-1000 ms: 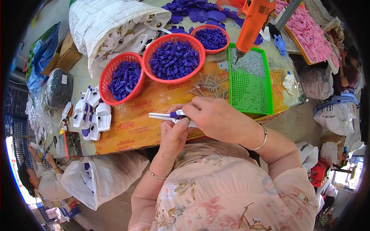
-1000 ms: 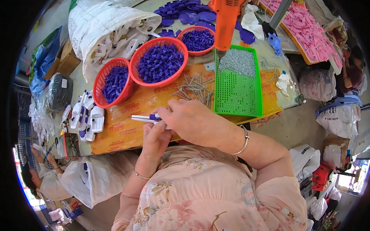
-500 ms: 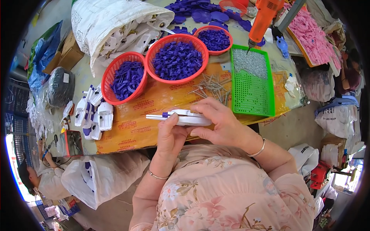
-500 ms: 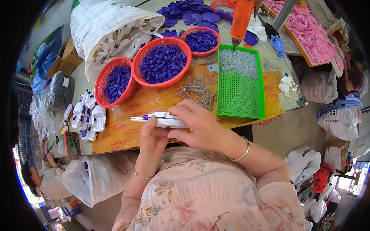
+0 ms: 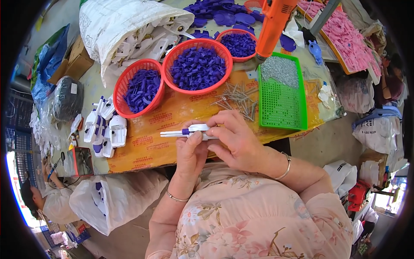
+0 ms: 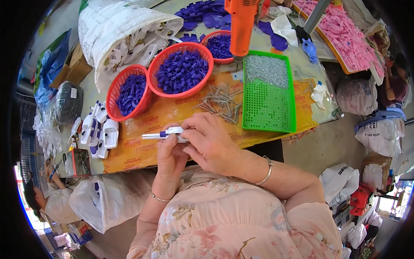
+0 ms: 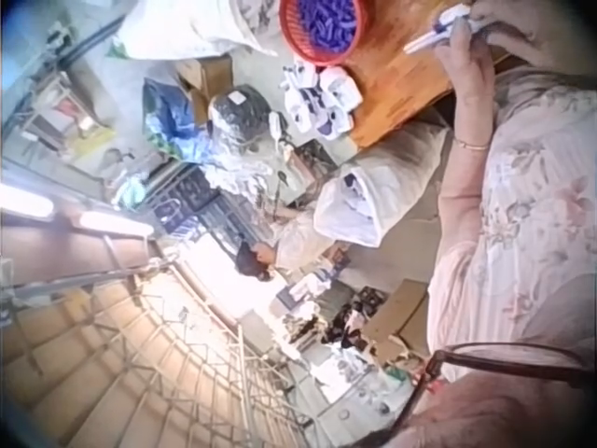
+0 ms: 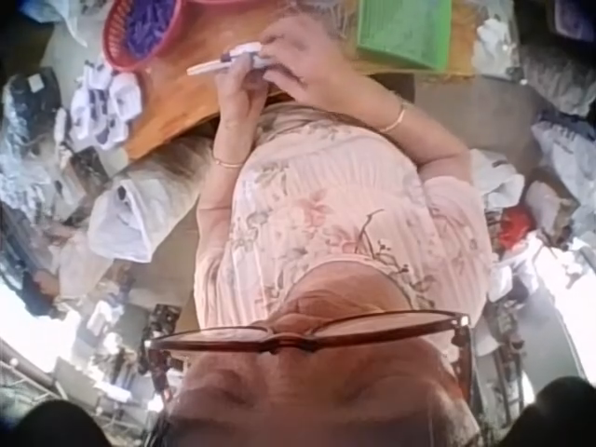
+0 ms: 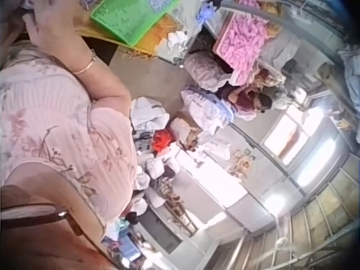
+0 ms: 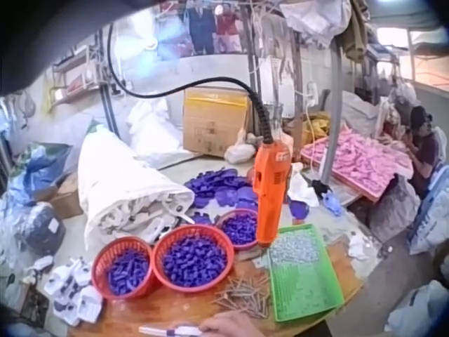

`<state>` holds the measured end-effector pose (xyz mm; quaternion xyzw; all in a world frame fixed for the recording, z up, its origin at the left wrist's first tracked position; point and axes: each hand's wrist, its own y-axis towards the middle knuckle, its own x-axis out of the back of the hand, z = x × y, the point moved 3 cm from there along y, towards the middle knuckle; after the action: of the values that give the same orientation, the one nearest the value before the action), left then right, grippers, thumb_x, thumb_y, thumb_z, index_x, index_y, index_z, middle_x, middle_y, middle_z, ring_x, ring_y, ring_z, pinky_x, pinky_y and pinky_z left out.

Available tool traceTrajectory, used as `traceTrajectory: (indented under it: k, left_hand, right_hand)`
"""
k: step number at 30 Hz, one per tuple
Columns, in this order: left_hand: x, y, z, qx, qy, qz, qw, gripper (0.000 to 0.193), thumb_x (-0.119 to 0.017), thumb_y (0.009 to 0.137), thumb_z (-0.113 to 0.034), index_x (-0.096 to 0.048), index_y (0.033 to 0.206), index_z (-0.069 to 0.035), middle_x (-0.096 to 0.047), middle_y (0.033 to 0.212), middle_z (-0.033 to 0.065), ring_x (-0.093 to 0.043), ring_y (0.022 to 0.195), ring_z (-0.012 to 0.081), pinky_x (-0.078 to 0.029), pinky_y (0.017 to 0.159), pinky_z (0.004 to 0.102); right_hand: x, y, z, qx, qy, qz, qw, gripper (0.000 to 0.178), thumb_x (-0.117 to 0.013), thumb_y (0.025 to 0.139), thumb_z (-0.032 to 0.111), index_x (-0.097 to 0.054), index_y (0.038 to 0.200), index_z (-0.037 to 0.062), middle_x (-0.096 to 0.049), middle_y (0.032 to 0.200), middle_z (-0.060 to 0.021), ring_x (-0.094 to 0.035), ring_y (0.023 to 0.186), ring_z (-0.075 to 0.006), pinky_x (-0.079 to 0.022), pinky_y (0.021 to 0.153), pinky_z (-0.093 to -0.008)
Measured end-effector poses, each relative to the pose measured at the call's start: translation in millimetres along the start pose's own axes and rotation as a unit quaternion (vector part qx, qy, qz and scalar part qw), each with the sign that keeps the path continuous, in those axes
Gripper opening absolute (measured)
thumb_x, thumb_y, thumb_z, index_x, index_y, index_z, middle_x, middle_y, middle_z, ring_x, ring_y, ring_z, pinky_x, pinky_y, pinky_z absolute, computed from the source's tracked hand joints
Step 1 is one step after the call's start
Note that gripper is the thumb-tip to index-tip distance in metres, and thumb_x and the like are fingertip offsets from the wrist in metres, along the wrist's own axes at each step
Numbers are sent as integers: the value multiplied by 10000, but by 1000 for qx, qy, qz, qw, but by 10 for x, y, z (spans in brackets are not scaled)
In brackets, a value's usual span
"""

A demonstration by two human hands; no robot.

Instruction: Manually assembling plastic toy gun components and installing internal parts at a factory workbench.

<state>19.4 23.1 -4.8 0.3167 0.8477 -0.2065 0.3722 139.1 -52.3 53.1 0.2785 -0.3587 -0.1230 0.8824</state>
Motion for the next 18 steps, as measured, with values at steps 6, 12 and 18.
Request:
traceTrajectory:
  k: [6, 12, 18]
  left_hand:
    - [-52, 3, -59, -24, 22, -2, 999, 360, -671, 809, -143, -471, 1094, -51, -560, 1051, 97, -564, 970, 194, -494, 838, 347]
    - [-16, 9, -37, -39, 25, 14, 999, 376, -677, 802, -146, -465, 1097, -49, -551, 1062, 111, -558, 977, 204, -501, 825, 344]
    - [-39, 6, -38, -39, 13, 34, 999, 391, -685, 790, -159, -468, 1095, -44, -550, 1062, 109, -553, 976, 201, -469, 872, 355]
  right_hand:
    - [-70, -63, 106, 11, -97, -27, 995, 431, -702, 654, 37, -538, 1053, 30, -501, 1048, -118, -513, 952, -308, -413, 803, -416]
    - [-127, -104, 118, 26, -176, -37, 983, 454, -703, 635, 55, -552, 1062, 46, -501, 1013, -89, -524, 930, -284, -408, 757, -393]
    - [-76, -107, 157, 49, -184, -37, 981, 416, -701, 638, 46, -573, 1034, 57, -501, 984, -78, -517, 906, -275, -393, 771, -393]
